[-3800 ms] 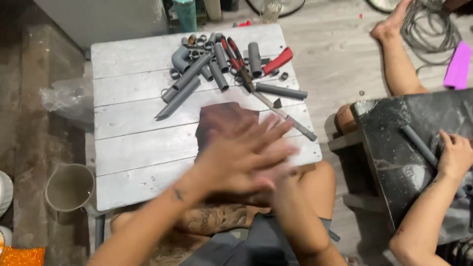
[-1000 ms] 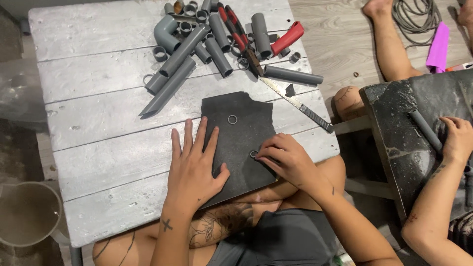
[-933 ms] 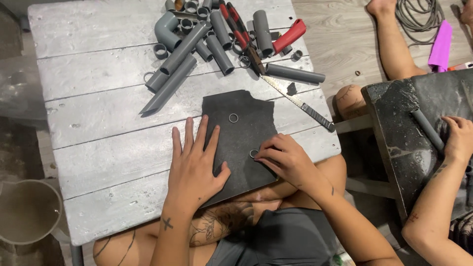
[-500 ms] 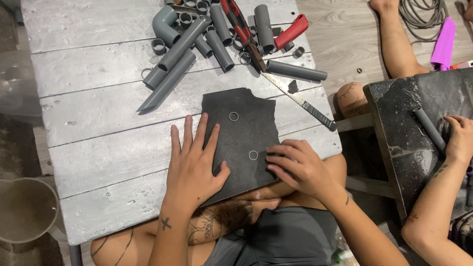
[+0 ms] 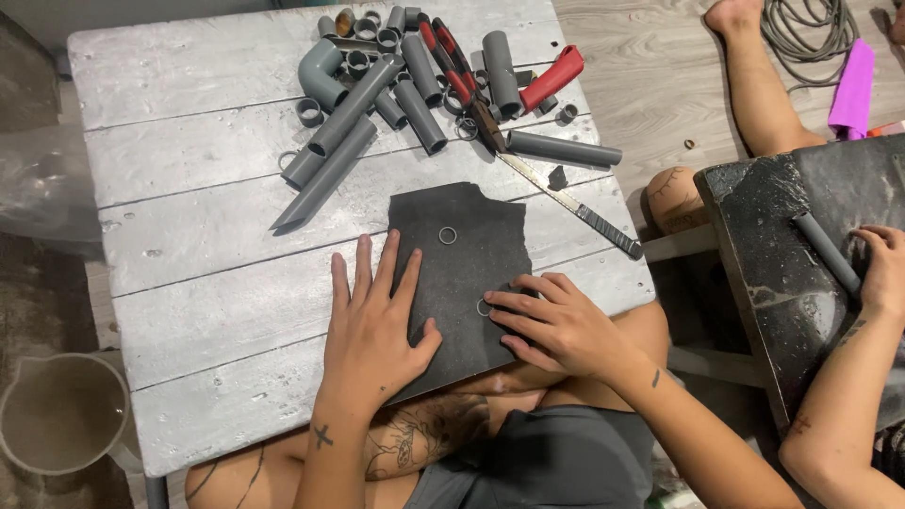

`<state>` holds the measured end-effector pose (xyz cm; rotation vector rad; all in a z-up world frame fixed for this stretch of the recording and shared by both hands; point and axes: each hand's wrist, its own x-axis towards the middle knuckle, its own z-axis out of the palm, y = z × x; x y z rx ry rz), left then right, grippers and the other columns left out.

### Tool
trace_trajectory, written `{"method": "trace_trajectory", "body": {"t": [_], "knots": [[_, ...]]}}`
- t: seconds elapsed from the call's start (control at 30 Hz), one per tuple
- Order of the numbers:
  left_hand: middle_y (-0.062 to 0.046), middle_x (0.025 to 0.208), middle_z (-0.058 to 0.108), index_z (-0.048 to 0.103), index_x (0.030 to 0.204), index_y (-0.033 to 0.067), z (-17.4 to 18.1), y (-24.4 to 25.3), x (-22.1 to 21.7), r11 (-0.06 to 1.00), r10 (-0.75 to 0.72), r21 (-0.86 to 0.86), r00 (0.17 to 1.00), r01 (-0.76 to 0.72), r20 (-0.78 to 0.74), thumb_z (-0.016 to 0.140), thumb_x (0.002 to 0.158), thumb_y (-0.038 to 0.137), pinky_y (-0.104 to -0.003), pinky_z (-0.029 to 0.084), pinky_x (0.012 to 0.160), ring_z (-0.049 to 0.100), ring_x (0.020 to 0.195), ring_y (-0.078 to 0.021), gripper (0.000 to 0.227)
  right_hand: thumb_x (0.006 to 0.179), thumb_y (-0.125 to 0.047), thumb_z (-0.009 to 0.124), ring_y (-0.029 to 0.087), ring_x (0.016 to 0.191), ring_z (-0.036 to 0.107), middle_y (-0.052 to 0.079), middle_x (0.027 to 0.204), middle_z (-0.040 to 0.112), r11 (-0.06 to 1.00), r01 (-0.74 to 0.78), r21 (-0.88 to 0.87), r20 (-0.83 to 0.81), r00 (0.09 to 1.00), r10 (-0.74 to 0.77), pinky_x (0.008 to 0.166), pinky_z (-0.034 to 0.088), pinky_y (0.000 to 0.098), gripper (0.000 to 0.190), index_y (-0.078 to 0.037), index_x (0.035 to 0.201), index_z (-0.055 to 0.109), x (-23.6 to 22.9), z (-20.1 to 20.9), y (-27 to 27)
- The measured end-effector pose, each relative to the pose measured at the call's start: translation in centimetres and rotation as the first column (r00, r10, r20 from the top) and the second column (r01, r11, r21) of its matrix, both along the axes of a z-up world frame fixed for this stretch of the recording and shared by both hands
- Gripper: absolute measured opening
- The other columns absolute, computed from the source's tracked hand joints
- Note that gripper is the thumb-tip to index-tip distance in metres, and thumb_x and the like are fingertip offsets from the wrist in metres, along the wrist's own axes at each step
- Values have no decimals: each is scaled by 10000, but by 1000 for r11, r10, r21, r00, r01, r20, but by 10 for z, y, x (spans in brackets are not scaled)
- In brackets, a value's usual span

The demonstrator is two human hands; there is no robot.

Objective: Sanding a small metal ring on a flat surface to smooth its edges

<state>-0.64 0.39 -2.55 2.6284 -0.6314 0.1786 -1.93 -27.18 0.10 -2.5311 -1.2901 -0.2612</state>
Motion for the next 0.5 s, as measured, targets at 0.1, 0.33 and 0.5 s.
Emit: {"method": "trace_trajectory", "body": {"t": [0.1,0.33,0.5], "knots": [[-192,1667,295,436,1539,63,0,0,0,1000,2,3,1000,-2,0,571,866,388,-640,88,1250,178,1553,-438,759,1011,-220,646,322,1134,616,55,1385,644,1000,-21,-21,0,1000,21,846,487,430,254,-85,1222,688,2,-1,2],[-183,1670,286,432,1542,70,0,0,0,1000,1,11,1000,-1,6,569,867,397,-629,78,1257,178,1552,-430,762,1010,-222,638,351,1097,629,101,1350,660,996,-84,-16,39,996,84,837,492,455,252,-44,1184,681,8,6,21],[-180,1674,276,417,1549,73,4,-1,-1,1000,4,30,1000,-4,5,567,872,413,-616,69,1261,165,1555,-426,772,1017,-215,608,341,1135,614,99,1326,668,994,-104,-26,18,994,104,885,476,469,270,-28,1196,685,15,9,35]]}}
